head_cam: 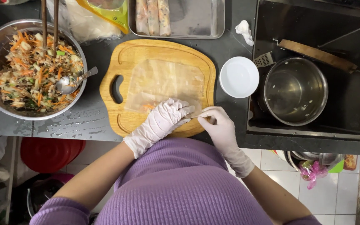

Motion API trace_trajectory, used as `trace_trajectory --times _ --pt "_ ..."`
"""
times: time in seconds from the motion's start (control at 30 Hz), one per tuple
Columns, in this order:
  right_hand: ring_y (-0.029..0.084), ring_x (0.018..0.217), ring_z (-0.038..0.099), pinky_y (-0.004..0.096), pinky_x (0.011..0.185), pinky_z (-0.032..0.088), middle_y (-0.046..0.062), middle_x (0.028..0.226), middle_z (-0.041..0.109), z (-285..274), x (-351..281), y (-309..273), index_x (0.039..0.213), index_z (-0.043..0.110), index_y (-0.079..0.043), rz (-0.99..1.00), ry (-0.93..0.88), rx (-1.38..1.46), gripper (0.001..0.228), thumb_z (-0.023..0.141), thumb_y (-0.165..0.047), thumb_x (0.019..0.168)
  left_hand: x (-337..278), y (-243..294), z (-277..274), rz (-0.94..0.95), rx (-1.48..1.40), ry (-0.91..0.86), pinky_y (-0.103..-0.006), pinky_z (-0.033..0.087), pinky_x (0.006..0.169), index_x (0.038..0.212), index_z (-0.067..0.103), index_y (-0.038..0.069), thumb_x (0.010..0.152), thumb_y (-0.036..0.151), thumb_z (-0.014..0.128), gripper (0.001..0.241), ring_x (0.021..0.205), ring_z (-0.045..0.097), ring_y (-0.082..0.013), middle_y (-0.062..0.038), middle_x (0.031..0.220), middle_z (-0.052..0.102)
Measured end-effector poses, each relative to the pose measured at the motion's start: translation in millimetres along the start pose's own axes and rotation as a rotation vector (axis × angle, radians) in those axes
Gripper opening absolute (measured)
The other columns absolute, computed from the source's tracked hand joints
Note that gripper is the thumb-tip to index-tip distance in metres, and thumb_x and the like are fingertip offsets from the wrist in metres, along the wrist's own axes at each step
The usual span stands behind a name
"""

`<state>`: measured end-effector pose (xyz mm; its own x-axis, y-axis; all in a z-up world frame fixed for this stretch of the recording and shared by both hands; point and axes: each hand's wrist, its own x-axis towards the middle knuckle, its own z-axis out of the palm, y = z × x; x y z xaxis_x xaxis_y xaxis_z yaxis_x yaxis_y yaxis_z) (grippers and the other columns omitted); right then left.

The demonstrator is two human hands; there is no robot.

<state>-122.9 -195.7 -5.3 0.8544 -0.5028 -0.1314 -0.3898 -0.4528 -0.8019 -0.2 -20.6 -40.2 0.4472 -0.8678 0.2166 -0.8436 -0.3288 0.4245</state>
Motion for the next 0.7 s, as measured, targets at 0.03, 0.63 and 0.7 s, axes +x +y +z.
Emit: trace_trajectory --times 0.03,0.63,0.7 --pt "0.01 0.079 0.065 0.023 0.073 0.054 -0.011 0.099 0.072 0 0 3 0.087 0.077 -0.025 0.0 0.0 -0.001 0.014 0.087 -0.022 0.078 -1 1 -1 0.0 -0.001 0.001 -0.0327 0.057 0.074 0.103 0.065 0.023 0.091 0.04 0.071 0.021 0.093 0.063 -0.0237 0.0 0.112 0.065" --pt "0.023 0.088 0.062 0.034 0.079 0.047 -0.002 0.092 0.066 -21 31 24 0.107 0.08 -0.028 -0.633 -0.222 -0.344 0.027 0.078 -0.043 0.085 -4 2 -3 0.014 -0.036 0.006 -0.0333 0.056 0.083 0.107 0.067 0.019 0.089 0.038 0.073 0.027 0.096 0.063 -0.0273 -0.007 0.114 0.067" --pt "0.016 0.084 0.06 0.03 0.083 0.046 -0.01 0.085 0.062 -26 35 37 0.103 0.079 -0.035 -0.588 -0.171 -0.319 0.022 0.082 -0.041 0.083 -6 5 -7 -0.022 -0.073 -0.031 -0.0319 0.055 0.088 0.112 0.065 0.022 0.092 0.034 0.072 0.024 0.102 0.062 -0.0237 -0.002 0.122 0.064"
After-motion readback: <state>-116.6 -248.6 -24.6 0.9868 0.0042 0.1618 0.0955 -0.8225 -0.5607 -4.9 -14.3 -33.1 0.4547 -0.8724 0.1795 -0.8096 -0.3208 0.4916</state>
